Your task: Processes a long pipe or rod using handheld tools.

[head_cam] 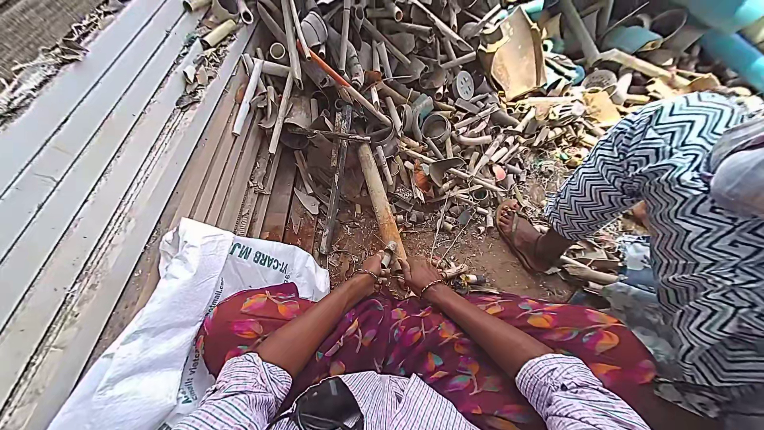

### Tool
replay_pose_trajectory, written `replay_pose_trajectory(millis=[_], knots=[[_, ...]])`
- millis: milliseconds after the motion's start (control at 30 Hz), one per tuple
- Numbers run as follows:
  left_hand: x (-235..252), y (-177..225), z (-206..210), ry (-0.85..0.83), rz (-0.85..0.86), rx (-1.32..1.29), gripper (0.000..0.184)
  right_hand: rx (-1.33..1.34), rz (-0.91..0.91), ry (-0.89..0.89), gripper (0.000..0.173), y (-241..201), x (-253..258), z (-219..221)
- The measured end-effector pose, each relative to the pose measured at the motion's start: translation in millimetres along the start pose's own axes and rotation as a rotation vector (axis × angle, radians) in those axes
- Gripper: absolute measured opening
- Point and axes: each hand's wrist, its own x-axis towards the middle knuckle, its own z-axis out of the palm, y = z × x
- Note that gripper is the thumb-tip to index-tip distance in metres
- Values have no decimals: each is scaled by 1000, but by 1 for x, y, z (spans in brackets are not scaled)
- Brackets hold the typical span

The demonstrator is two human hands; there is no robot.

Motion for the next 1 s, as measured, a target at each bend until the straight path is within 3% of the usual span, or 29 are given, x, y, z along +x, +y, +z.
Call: replay_pose_trajectory(millis=[100,233,567,700,833,1000], knots=[[-4,3,0,17,16,20,39,3,-24,0,57,-5,-5,2],[-2,-2,2,4,13,-8,48,1,48,0,58,7,5,-1],[-5,1,2,88,42,175,43,-13,-14,-17,55,-6,-9,3],[-8,0,5,75,50,231,52,-26,81,-38,61,11,8,-6],[-6,4,2,64,51,280,49,-14,-21,-4,59,-4,-7,-1],[-1,0,2,82,88,336,51,-22,-10,-23,59,-1,0,-4]])
